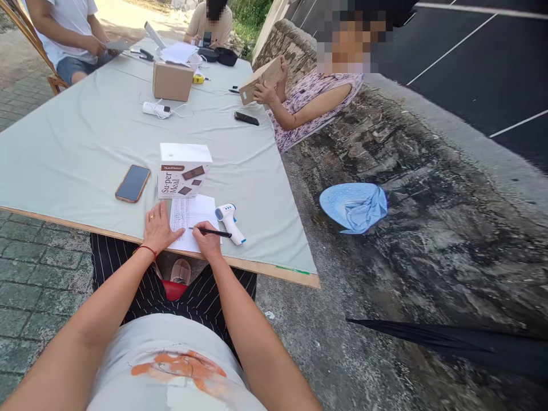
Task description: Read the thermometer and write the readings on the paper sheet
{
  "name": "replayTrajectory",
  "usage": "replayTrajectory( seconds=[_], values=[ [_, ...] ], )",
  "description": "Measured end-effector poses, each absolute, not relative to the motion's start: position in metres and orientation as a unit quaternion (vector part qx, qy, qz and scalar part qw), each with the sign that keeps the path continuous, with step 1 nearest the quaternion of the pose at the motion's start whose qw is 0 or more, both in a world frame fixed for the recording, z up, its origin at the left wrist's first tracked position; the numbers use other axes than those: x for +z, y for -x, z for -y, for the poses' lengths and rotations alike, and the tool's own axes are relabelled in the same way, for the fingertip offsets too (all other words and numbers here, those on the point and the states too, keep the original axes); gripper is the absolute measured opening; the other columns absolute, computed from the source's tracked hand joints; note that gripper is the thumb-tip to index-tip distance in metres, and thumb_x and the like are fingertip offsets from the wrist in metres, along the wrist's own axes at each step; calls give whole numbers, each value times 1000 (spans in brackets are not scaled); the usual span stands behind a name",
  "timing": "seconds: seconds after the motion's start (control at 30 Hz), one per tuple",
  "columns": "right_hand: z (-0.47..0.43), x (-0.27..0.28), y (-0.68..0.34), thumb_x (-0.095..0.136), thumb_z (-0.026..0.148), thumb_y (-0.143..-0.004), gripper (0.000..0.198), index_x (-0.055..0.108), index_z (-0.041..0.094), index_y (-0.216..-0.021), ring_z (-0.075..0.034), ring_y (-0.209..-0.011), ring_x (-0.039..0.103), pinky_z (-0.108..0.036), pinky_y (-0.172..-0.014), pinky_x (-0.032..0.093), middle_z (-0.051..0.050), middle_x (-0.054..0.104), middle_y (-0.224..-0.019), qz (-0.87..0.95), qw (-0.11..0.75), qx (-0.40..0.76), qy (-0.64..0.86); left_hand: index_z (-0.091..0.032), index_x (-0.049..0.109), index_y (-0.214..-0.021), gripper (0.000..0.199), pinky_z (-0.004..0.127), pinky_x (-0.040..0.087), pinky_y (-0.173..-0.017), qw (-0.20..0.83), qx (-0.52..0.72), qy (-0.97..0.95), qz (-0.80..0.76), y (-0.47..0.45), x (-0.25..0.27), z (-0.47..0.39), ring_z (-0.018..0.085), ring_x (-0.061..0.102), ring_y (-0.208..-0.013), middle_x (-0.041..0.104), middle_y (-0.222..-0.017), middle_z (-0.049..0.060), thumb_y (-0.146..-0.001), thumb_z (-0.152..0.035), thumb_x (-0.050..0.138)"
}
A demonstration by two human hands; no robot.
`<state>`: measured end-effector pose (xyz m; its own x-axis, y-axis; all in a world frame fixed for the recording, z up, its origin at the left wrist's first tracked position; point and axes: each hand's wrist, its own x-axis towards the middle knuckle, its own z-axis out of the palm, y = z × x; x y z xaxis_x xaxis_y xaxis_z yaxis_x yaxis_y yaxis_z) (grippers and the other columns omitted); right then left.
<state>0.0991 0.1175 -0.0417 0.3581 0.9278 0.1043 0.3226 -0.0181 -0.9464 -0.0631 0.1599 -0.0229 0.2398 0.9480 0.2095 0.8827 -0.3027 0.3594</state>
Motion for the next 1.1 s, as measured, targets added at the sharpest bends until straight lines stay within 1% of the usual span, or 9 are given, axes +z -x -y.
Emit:
replayTrajectory(
  seconds=[0.27, 0.63, 0.73, 0.8, 0.9, 1.0, 1.1],
  values=[
    [-118, -42, -99, 50, 37, -67, 14, 55, 24, -67, -18, -66, 52, -33, -69, 45, 1, 59, -63, 472, 518, 288, 653, -3, 19, -152, 106, 52, 27, -116, 86, 192, -781, -589, 62, -22, -160, 40, 36, -139, 36, -151, 27, -73, -53, 69],
    [-119, -45, -100, 51, 34, -67, 12, 55, 23, -67, -17, -66, 52, -32, -69, 44, 1, 58, -64, 485, 509, 286, 651, -3, 20, -152, 106, 52, 27, -116, 87, 192, -781, -588, 62, -21, -159, 40, 36, -139, 37, -151, 26, -73, -54, 70],
    [-119, -48, -100, 51, 36, -69, 13, 55, 23, -69, -17, -65, 52, -32, -68, 45, 1, 58, -65, 473, 530, 278, 647, -3, 20, -152, 106, 52, 27, -116, 88, 189, -779, -591, 62, -20, -159, 40, 36, -139, 37, -152, 26, -73, -53, 70],
    [-119, -50, -100, 51, 38, -73, 17, 57, 22, -73, -17, -67, 54, -32, -69, 47, 0, 60, -69, 460, 554, 271, 638, -3, 20, -152, 106, 51, 27, -116, 91, 185, -777, -595, 62, -20, -159, 40, 36, -139, 36, -152, 26, -73, -52, 71],
    [-120, -53, -103, 50, 41, -81, 24, 61, 20, -87, -17, -77, 58, -33, -78, 50, -2, 65, -82, 470, 572, 244, 626, -4, 20, -152, 105, 51, 26, -116, 90, 188, -777, -594, 62, -21, -159, 39, 36, -139, 37, -151, 25, -73, -52, 71],
    [-125, -56, -113, 47, 36, -87, 26, 63, 21, -100, -19, -90, 60, -36, -88, 50, -6, 67, -95, 524, 550, 181, 625, -4, 21, -151, 104, 52, 27, -116, 90, 197, -780, -588, 63, -22, -159, 39, 37, -138, 37, -151, 26, -73, -51, 71],
    [-137, -56, -128, 42, 25, -89, 32, 62, 20, -113, -21, -101, 58, -40, -94, 49, -9, 64, -106, 592, 503, 108, 620, -3, 20, -151, 104, 52, 27, -116, 95, 197, -781, -585, 64, -22, -160, 39, 37, -139, 38, -150, 27, -73, -50, 72]
  ],
)
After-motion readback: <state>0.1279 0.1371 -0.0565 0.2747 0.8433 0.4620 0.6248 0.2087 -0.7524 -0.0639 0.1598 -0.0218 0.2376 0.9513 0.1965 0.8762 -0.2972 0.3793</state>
